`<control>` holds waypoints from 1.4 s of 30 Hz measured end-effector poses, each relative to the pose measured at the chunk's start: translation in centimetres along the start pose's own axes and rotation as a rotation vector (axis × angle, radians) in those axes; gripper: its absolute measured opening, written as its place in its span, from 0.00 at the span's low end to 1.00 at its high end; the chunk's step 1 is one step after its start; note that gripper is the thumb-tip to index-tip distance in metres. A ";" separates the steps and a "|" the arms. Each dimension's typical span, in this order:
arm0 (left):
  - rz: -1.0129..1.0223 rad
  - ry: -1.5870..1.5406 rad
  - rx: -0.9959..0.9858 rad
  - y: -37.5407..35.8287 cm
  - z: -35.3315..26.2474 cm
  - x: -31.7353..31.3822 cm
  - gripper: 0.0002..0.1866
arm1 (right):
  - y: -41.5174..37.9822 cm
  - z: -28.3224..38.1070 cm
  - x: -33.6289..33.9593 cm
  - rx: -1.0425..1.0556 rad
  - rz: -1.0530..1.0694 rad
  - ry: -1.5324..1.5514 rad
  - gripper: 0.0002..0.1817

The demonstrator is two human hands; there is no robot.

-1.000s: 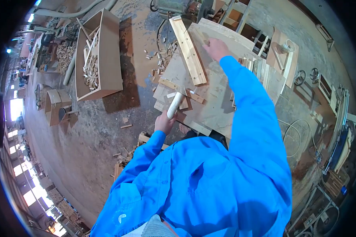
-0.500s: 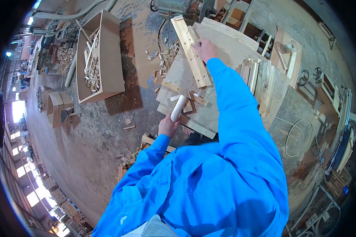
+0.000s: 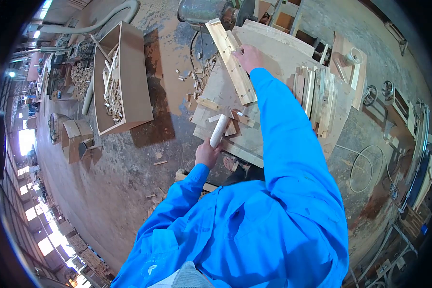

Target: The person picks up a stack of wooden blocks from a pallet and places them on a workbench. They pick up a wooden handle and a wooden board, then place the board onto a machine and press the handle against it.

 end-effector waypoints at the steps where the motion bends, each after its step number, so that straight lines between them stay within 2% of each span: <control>1: -0.002 -0.001 -0.003 0.4 -0.6 0.1 0.22 | 0.4 -0.3 0.1 -0.003 0.000 0.002 0.23; 8: -0.018 -0.023 -0.005 3.4 -3.4 -0.2 0.22 | 4.0 -0.7 1.8 -0.060 0.028 0.012 0.21; 10: -0.028 -0.016 -0.024 4.1 -3.9 -0.4 0.25 | 4.7 -1.3 1.7 -0.055 0.027 0.005 0.22; 22: -0.065 -0.017 -0.071 6.6 -6.3 -0.6 0.27 | 8.2 -3.3 2.4 -0.052 -0.016 0.020 0.26; 24: -0.069 -0.035 -0.087 6.7 -6.0 -0.9 0.27 | 8.2 -4.4 3.2 -0.141 -0.006 0.075 0.26; 26: -0.072 -0.054 -0.103 6.5 -6.0 -0.8 0.27 | 8.3 -6.7 3.4 -0.133 0.010 0.043 0.26; 28: -0.057 -0.028 -0.084 6.1 -6.1 -0.5 0.29 | 7.8 -7.0 3.8 -0.126 0.022 0.011 0.27; 30: -0.058 -0.018 -0.063 5.9 -5.9 -0.4 0.27 | 5.7 -6.6 5.2 -0.080 -0.184 -0.012 0.24; 31: -0.059 -0.006 -0.039 5.6 -5.6 -0.4 0.26 | 4.5 -5.9 5.8 -0.080 -0.183 -0.013 0.24; 33: -0.064 -0.019 -0.035 4.9 -4.8 -0.4 0.27 | 2.3 -4.7 5.6 -0.027 -0.010 0.065 0.23; 37: -0.054 -0.035 -0.008 3.9 -3.8 -0.3 0.27 | 0.2 -4.1 4.0 -0.044 -0.036 0.122 0.21; 42: -0.030 -0.029 -0.022 2.2 -1.7 -0.3 0.25 | -0.4 -2.5 1.6 -0.031 -0.061 -0.035 0.16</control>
Point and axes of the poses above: each hand's wrist, its own y-axis towards the middle knuckle, its own x-axis out of the back of the hand, z = x × y, the point moved 4 cm from there along y, towards the middle knuckle, and after that the axes turned 6 degrees about -z, right-handed, at the moved point
